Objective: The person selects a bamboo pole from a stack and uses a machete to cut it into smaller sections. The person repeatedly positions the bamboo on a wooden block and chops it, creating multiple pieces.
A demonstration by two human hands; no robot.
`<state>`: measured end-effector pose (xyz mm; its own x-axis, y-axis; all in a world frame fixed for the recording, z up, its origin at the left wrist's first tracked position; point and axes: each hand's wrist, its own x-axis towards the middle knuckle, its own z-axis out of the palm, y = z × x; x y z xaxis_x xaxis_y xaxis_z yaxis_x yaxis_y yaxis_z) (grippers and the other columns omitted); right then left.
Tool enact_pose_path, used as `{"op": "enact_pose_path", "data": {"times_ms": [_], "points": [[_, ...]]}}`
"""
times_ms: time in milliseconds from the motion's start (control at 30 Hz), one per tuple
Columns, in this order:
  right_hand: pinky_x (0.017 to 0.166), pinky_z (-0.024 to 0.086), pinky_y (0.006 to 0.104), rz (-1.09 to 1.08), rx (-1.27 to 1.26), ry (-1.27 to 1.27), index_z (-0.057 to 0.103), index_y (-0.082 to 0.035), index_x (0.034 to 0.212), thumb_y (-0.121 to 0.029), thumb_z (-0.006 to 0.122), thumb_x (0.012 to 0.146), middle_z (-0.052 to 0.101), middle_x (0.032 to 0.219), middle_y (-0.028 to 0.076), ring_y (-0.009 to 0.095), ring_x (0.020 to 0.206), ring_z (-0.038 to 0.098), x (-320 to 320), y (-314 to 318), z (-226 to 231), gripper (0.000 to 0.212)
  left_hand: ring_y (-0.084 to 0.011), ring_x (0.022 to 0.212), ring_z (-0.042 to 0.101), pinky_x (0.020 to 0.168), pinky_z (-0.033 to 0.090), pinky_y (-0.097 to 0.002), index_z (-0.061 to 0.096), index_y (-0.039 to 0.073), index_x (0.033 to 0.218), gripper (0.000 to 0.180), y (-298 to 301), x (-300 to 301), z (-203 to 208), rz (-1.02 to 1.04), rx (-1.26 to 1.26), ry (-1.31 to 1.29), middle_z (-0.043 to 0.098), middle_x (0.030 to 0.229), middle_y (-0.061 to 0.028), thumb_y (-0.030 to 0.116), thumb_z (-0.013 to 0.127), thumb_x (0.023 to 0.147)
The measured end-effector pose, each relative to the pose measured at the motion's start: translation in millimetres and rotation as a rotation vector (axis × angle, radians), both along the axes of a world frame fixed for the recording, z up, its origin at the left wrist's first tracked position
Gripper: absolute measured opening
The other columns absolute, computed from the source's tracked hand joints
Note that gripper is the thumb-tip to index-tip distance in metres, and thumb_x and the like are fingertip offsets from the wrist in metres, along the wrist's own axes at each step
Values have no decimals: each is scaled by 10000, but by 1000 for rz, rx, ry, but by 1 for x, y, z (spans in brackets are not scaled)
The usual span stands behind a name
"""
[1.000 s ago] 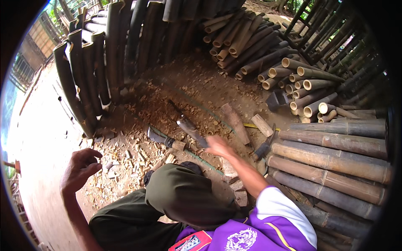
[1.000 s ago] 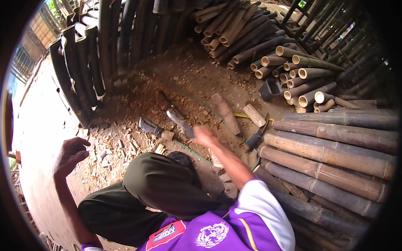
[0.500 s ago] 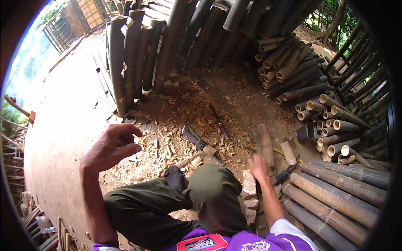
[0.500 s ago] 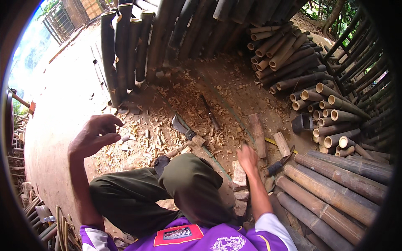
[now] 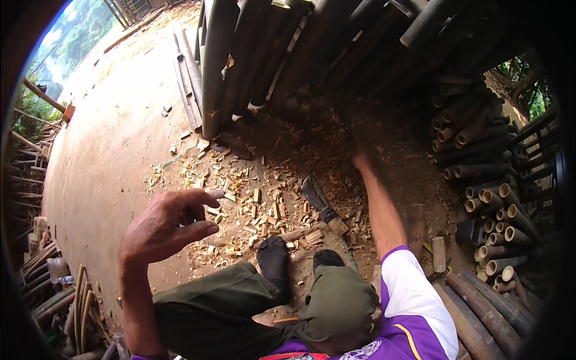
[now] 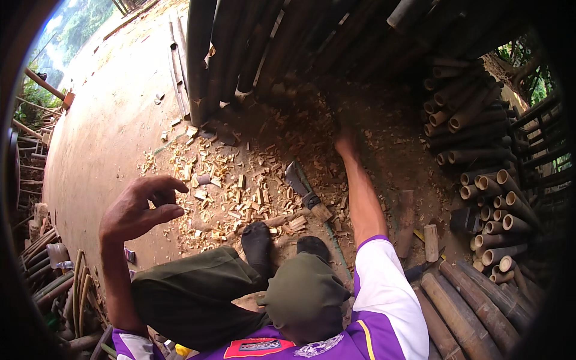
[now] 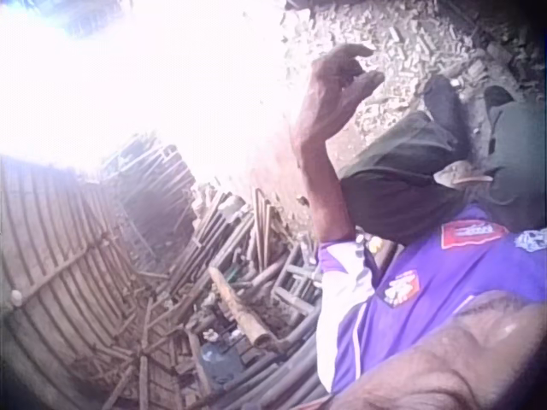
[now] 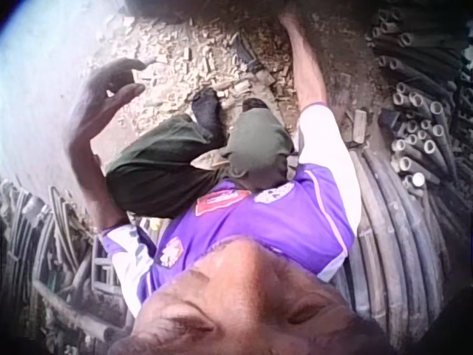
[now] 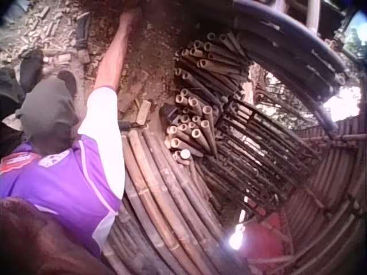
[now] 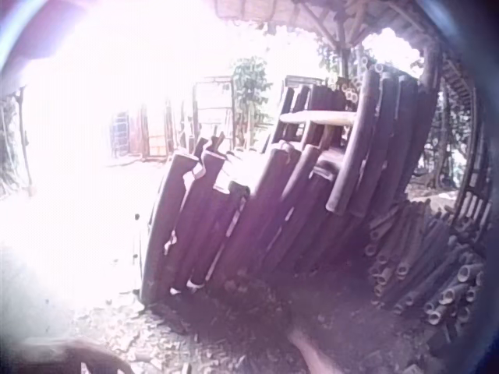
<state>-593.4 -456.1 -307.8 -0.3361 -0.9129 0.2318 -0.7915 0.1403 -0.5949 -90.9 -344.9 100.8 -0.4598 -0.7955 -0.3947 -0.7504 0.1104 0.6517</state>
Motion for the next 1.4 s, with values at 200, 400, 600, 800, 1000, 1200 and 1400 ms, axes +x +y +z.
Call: {"op": "enact_pose_path", "data": {"times_ms": [200,400,600,800,1000,1200,1400], "points": [[985,551,543,449,917,200,667,35,1307,-600,631,997,728,1208,292,412,1153,721,132,85,93,708,-226,842,717,758,569,-343,735,56,1352,614,10,-8,28,-347,42,263,733,950,-116,173,935,784],[739,573,561,586,543,182,586,111,1251,-264,754,798,712,920,306,457,870,741,122,170,48,612,-294,890,744,703,552,-386,742,99,1368,445,24,-16,64,-684,187,736,744,1088,-168,277,807,966],[755,570,539,442,542,66,647,100,1130,-264,751,807,697,884,331,460,884,741,94,59,66,497,-278,860,721,685,535,-370,796,208,1318,313,18,-33,69,-787,258,831,736,1061,-139,214,746,1009],[960,542,535,269,242,151,683,19,1231,-386,719,936,733,1114,279,451,1122,695,50,66,110,502,-251,862,698,705,533,-377,798,150,1306,339,27,-41,64,-887,189,771,717,1018,-116,280,746,997],[820,512,574,-106,625,178,629,30,1061,-341,698,947,698,958,295,516,965,674,-32,298,172,394,-237,749,714,650,536,-341,752,-70,1200,842,46,-17,40,-350,-166,398,748,907,-164,572,944,689],[1124,478,555,-138,1428,-166,422,21,1514,-653,879,741,562,1480,342,502,1364,566,57,530,113,1123,-215,858,663,827,525,-361,702,-50,1317,754,44,-42,41,-93,-261,191,703,934,-107,329,869,687],[1014,535,542,-493,1046,-185,312,-51,1525,-465,951,671,649,1326,276,468,1244,648,102,574,72,1144,-257,943,713,889,565,-392,689,29,1372,619,25,-53,35,-302,-209,249,747,1038,-153,157,856,790]]}}
